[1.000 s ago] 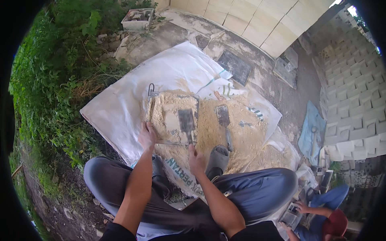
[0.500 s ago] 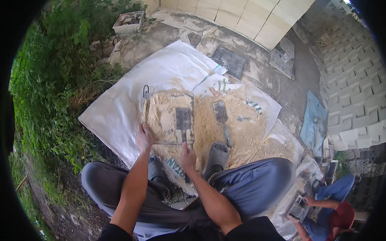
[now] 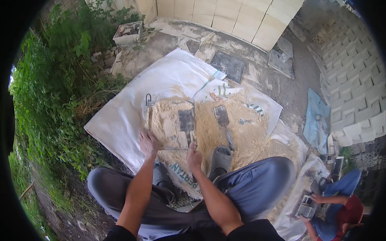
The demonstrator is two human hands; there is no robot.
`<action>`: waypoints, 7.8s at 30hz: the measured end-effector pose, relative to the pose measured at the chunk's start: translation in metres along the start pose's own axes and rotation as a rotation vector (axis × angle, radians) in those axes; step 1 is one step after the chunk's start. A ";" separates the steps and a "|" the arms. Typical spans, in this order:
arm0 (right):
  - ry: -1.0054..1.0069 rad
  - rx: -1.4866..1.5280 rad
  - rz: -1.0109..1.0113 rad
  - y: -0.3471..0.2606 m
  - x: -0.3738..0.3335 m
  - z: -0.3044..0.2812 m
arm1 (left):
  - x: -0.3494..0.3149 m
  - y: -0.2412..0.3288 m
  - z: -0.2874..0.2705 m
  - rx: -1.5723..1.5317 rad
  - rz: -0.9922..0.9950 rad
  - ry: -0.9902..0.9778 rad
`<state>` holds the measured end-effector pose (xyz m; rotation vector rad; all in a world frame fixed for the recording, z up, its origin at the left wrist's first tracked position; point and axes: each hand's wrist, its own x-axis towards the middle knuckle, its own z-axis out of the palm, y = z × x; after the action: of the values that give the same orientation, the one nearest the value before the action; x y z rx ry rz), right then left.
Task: The person presses and levels granular material inside a metal mold by hand and uses a small trowel to scrape excess material from the edges of the mold.
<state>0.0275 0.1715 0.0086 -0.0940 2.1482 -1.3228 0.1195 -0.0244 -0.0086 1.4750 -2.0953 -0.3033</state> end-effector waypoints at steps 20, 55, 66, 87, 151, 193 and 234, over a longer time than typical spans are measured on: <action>0.235 -0.060 -0.082 -0.058 0.020 -0.062 | -0.083 0.079 -0.017 0.036 0.873 -0.553; 0.158 -0.499 -0.189 -0.015 -0.044 -0.011 | -0.030 0.056 -0.018 0.157 0.643 -0.715; 0.240 -0.312 -0.320 -0.043 -0.049 -0.001 | -0.027 0.055 -0.018 0.148 0.623 -0.700; 0.143 -0.530 -0.299 -0.010 -0.033 -0.008 | -0.032 0.059 -0.020 0.153 0.583 -0.792; -0.101 -0.334 -0.449 -0.150 -0.079 0.071 | 0.046 -0.084 -0.030 -0.408 -0.293 -0.756; 0.010 -0.276 -0.350 -0.031 -0.085 0.143 | 0.043 -0.085 -0.030 -0.845 -0.493 -0.781; 0.042 -0.130 -0.405 -0.070 -0.082 0.143 | 0.036 -0.092 -0.037 -0.820 -0.539 -0.767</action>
<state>0.1523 0.0530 0.0592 -0.5849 2.3310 -1.4070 0.2044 -0.0865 -0.0116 1.4446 -1.6041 -1.9164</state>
